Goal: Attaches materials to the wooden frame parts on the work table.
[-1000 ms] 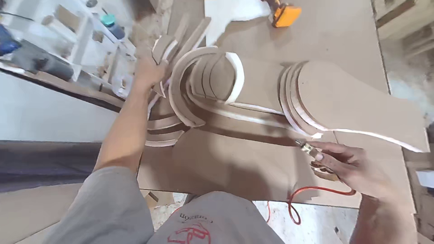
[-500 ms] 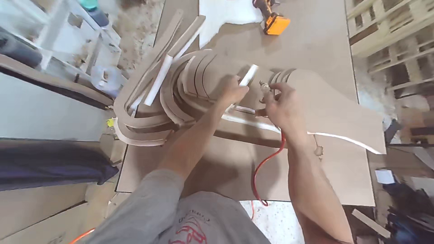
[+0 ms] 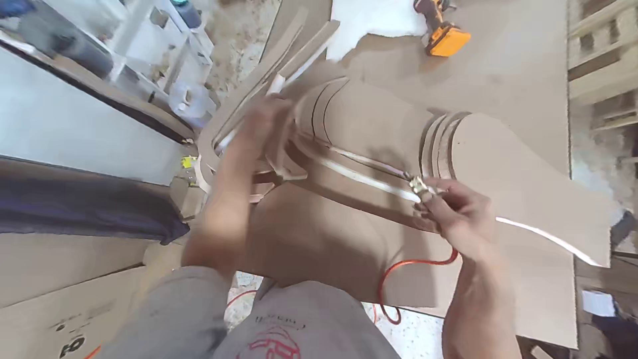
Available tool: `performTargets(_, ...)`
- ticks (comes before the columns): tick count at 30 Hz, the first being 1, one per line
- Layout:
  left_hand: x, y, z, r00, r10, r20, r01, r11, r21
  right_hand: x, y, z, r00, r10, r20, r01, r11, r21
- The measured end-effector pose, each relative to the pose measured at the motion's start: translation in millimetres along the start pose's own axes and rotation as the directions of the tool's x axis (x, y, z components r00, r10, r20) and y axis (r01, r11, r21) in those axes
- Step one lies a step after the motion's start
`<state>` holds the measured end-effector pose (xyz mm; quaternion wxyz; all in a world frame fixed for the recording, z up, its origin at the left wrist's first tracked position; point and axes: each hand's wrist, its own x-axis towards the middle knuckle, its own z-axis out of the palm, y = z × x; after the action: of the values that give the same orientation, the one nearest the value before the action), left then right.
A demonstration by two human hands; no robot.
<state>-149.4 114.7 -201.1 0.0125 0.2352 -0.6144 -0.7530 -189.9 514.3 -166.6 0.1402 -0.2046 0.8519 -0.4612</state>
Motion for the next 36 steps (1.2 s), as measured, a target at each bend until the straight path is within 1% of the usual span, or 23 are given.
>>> performTargets(2, -7, -11, -42, 0.974, 0.025, -0.226, 0.034, 0.966, 0.255, -15, 16, 1, 0.999, 0.033, 0.021, -0.034, 0.998, 0.058)
performTargets(3, -8, -19, -53, 0.960, 0.052, -0.275, 0.070, 0.907, 0.416, -18, 21, 4, 0.999, 0.048, 0.026, -0.050, 0.996, 0.076)
performTargets(5, -4, -27, -56, 0.953, 0.148, -0.265, 0.081, 0.717, 0.692, -18, 21, 11, 0.999, 0.050, 0.023, -0.052, 0.994, 0.101)
performTargets(6, 1, -25, -44, 0.944, 0.227, -0.240, 0.047, 0.628, 0.776, -15, 18, 14, 0.999, 0.050, 0.011, -0.050, 0.993, 0.109)
performTargets(7, 10, -21, -27, 0.939, 0.288, -0.191, -0.011, 0.577, 0.817, -11, 14, 18, 0.999, 0.049, 0.000, -0.049, 0.993, 0.110)
performTargets(8, 25, -18, -9, 0.938, 0.324, -0.122, -0.086, 0.559, 0.825, -6, 8, 21, 0.999, 0.047, -0.003, -0.046, 0.993, 0.105)
performTargets(9, 45, -16, 8, 0.946, 0.318, -0.058, -0.139, 0.561, 0.816, -2, 2, 26, 0.999, 0.041, 0.000, -0.041, 0.996, 0.084)
performTargets(10, 68, -16, 25, 0.961, 0.275, -0.025, -0.138, 0.557, 0.819, 3, -3, 31, 0.999, 0.035, 0.004, -0.035, 0.998, 0.051)
performTargets(11, 94, -17, 39, 0.971, 0.235, -0.041, -0.092, 0.527, 0.845, 7, -7, 37, 1.000, 0.025, 0.007, -0.025, 1.000, 0.018)
performTargets(13, 137, -23, 58, 0.979, 0.137, -0.149, 0.072, 0.453, 0.889, 10, -14, 45, 0.999, 0.026, 0.022, -0.025, 0.999, -0.046)
performTargets(15, 163, -28, 68, 0.967, 0.059, -0.249, 0.203, 0.415, 0.887, 9, -15, 49, 0.999, 0.040, -0.006, -0.041, 0.994, -0.101)
performTargets(17, 170, -24, 72, 0.948, 0.020, -0.317, 0.282, 0.409, 0.868, 6, -10, 49, 0.996, 0.069, -0.064, -0.079, 0.982, -0.171)
performTargets(18, 173, -19, 69, 0.943, -0.005, -0.334, 0.305, 0.422, 0.854, 6, -6, 47, 0.993, 0.075, -0.093, -0.093, 0.974, -0.208)
performTargets(19, 179, -15, 64, 0.942, -0.042, -0.332, 0.312, 0.464, 0.829, 7, -4, 45, 0.990, 0.080, -0.113, -0.105, 0.965, -0.241)
performTargets(21, 188, -12, 53, 0.952, -0.117, -0.283, 0.295, 0.599, 0.745, 12, -5, 40, 0.989, 0.102, -0.111, -0.129, 0.955, -0.268)
performTargets(23, 184, -6, 46, 0.965, -0.169, -0.199, 0.260, 0.682, 0.684, 25, -16, 38, 0.994, 0.085, -0.073, -0.100, 0.965, -0.243)
performTargets(27, 174, -6, 19, 0.985, -0.166, -0.040, 0.161, 0.827, 0.539, 72, -57, 49, 0.999, -0.003, -0.054, -0.010, 0.972, -0.234)
performTargets(29, 168, -3, 10, 0.980, -0.198, 0.020, 0.173, 0.899, 0.403, 101, -75, 62, 0.999, 0.011, 0.036, -0.002, 0.968, -0.250)
performTargets(30, 168, -2, 7, 0.977, -0.212, 0.002, 0.195, 0.901, 0.388, 120, -80, 72, 0.998, 0.025, 0.066, -0.005, 0.958, -0.287)
performTargets(31, 170, -5, 6, 0.975, -0.220, -0.030, 0.212, 0.883, 0.418, 140, -81, 83, 0.997, 0.040, 0.066, -0.014, 0.933, -0.359)
performTargets(33, 173, -10, 13, 0.976, -0.196, -0.094, 0.215, 0.814, 0.539, 166, -77, 95, 0.996, 0.067, 0.063, -0.032, 0.894, -0.447)
performTargets(35, 170, -12, 24, 0.982, -0.149, -0.119, 0.191, 0.767, 0.612, 175, -69, 94, 0.988, 0.113, 0.104, -0.045, 0.860, -0.508)
performTargets(36, 170, -14, 26, 0.983, -0.133, -0.126, 0.183, 0.772, 0.609, 173, -65, 92, 0.987, 0.124, 0.101, -0.049, 0.837, -0.545)
